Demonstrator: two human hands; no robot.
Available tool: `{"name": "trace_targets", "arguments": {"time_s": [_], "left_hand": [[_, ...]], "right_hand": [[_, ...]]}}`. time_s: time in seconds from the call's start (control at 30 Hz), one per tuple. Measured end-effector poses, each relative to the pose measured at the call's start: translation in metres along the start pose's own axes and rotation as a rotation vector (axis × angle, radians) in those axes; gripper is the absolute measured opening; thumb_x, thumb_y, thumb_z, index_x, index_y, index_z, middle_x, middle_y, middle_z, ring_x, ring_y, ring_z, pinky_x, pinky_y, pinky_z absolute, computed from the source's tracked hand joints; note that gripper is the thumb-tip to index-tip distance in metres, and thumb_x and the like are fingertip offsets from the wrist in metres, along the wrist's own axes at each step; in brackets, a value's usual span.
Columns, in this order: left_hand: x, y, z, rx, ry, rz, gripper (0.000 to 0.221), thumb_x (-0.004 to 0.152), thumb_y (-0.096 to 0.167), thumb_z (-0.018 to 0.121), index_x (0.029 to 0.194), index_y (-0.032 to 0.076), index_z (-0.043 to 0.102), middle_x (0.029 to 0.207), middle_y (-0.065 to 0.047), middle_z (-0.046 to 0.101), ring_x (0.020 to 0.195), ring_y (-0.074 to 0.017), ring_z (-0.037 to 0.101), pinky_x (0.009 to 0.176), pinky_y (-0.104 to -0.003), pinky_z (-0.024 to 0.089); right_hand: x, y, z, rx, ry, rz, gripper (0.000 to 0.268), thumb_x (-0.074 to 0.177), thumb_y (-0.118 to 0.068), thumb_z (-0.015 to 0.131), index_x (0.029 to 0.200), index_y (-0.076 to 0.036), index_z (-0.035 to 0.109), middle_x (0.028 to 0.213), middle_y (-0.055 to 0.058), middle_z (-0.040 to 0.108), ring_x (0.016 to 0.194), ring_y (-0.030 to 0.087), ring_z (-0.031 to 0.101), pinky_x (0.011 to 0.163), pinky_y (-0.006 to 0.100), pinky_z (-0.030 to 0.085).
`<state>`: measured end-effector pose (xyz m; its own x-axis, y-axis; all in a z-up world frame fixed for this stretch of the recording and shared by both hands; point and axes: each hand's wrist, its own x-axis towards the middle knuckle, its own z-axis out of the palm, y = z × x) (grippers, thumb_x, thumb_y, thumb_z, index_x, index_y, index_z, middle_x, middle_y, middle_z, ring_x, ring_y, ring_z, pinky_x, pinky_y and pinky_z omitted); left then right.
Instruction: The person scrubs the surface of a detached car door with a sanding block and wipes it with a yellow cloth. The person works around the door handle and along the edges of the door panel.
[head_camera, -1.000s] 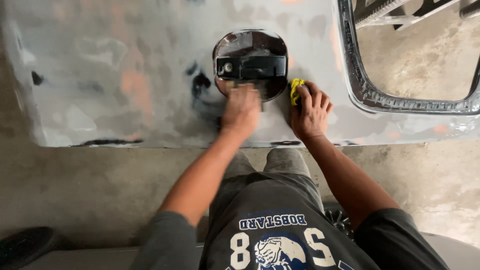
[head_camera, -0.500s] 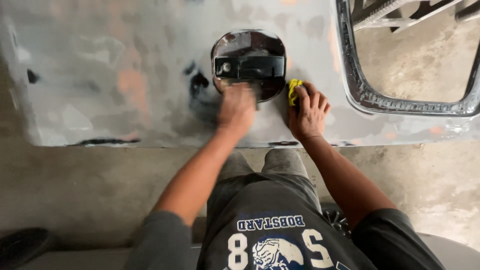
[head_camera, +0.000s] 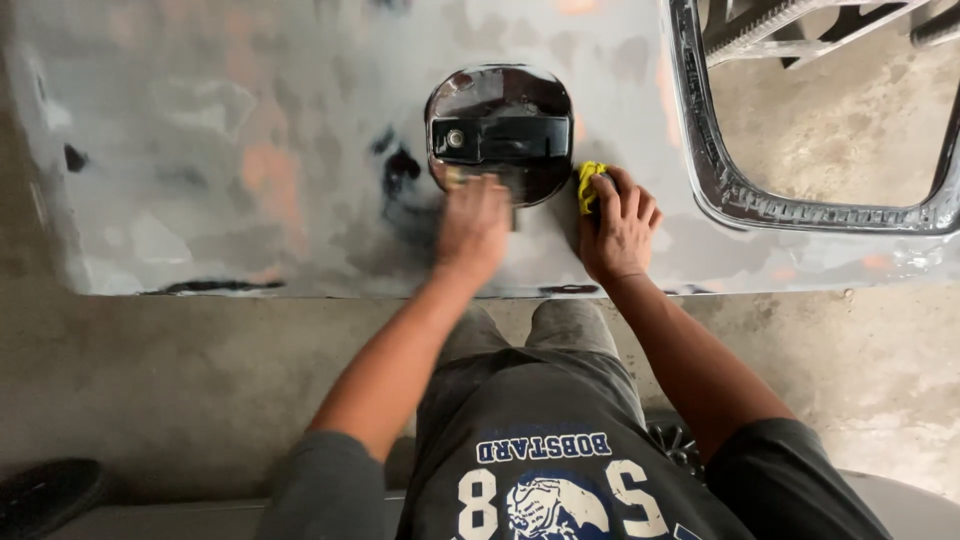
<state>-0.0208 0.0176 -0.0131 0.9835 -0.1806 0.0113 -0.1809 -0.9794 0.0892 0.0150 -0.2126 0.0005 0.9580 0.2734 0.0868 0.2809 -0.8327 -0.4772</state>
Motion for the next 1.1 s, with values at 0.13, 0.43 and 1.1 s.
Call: {"name": "trace_targets", "arguments": {"time_s": [0.13,0.43,1.1], "left_hand": [[-0.002,-0.01,-0.024,-0.028,0.065,-0.126,0.036,0.093,0.014,0.055,0.122,-0.005,0.066,0.137,-0.021,0.06,0.131,-0.0376,0.056,0.112,-0.054,0.042],[0.015,0.031,-0.002,-0.346,0.126,-0.007,0.043,0.088,0.011,0.054,0.126,-0.005,0.066,0.139,-0.023,0.06,0.129,-0.0416,0.055,0.108,-0.052,0.042],[-0.019,-0.043,-0.024,-0.028,0.06,-0.042,0.037,0.095,0.009,0.054,0.128,-0.008,0.062,0.141,-0.025,0.058,0.136,-0.0401,0.053,0.116,-0.056,0.04]], "right_hand": [[-0.001,0.0,-0.001,0.0,0.013,-0.013,0.06,0.088,-0.018,0.072,0.145,-0.02,0.052,0.155,0.005,0.046,0.133,0.037,0.043,0.111,0.054,0.03],[0.001,-0.001,0.0,-0.011,0.017,-0.011,0.059,0.088,-0.018,0.071,0.144,-0.02,0.051,0.154,0.006,0.047,0.133,0.037,0.044,0.111,0.053,0.03],[0.015,-0.001,-0.002,0.141,0.029,0.021,0.053,0.088,-0.011,0.07,0.139,-0.021,0.058,0.147,0.007,0.052,0.129,0.037,0.046,0.108,0.05,0.035]]}}
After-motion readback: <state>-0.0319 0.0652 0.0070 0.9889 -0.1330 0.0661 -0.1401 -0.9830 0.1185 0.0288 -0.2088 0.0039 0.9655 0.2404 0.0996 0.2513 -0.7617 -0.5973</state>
